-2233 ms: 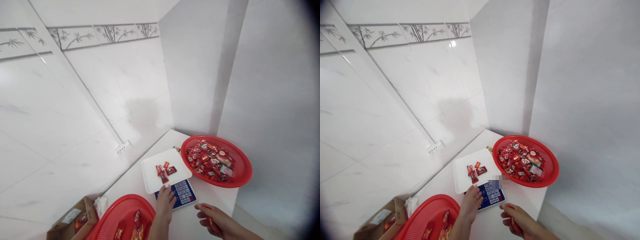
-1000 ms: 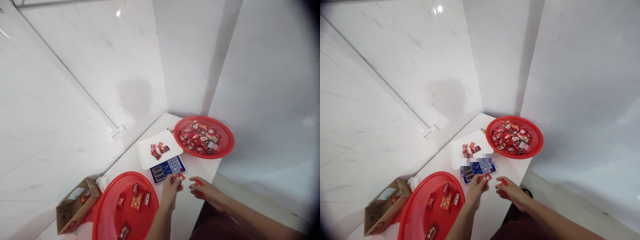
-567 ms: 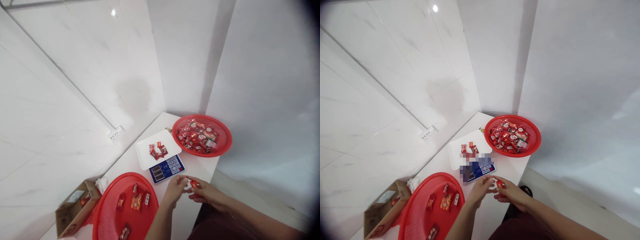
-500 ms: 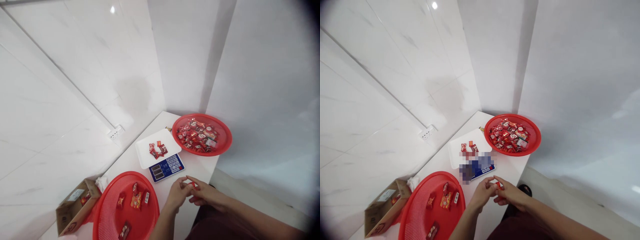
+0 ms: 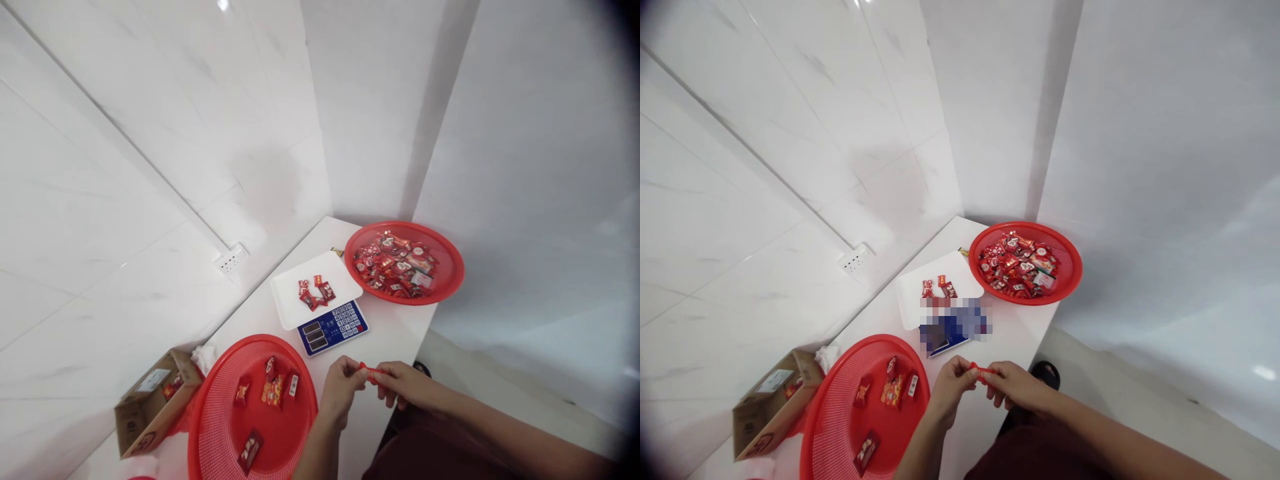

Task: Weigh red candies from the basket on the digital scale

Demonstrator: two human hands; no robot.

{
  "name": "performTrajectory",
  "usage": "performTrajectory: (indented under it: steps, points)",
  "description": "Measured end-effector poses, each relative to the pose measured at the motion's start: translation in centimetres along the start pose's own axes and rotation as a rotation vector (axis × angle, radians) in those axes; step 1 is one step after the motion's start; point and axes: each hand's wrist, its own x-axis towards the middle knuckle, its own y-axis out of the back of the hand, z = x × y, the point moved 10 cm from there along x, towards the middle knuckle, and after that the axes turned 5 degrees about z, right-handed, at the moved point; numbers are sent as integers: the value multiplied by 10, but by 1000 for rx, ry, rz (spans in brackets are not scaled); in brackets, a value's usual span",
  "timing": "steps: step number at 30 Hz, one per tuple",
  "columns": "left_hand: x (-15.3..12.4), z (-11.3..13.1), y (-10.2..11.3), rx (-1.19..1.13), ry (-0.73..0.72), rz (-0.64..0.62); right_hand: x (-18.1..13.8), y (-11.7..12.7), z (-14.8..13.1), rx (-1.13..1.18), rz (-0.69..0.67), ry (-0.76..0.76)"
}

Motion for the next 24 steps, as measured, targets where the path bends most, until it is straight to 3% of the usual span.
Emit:
performTrajectory:
  steps: [7,11,15,20,24]
  points:
    - [1,-6,-7,5,57,-97,-4,3,-17,-155,48,86]
    - [7,-4,-5,-30,34,-54,1,7,-13,-98,90,65]
    - [27,9,14,-94,-21,88,5,16,-5,7,114,33]
    - [73,52,54,-214,-89,281,-1,18,-4,41,85,-2]
    - [95,72,71,-229,-75,333,-5,17,-3,64,63,-11]
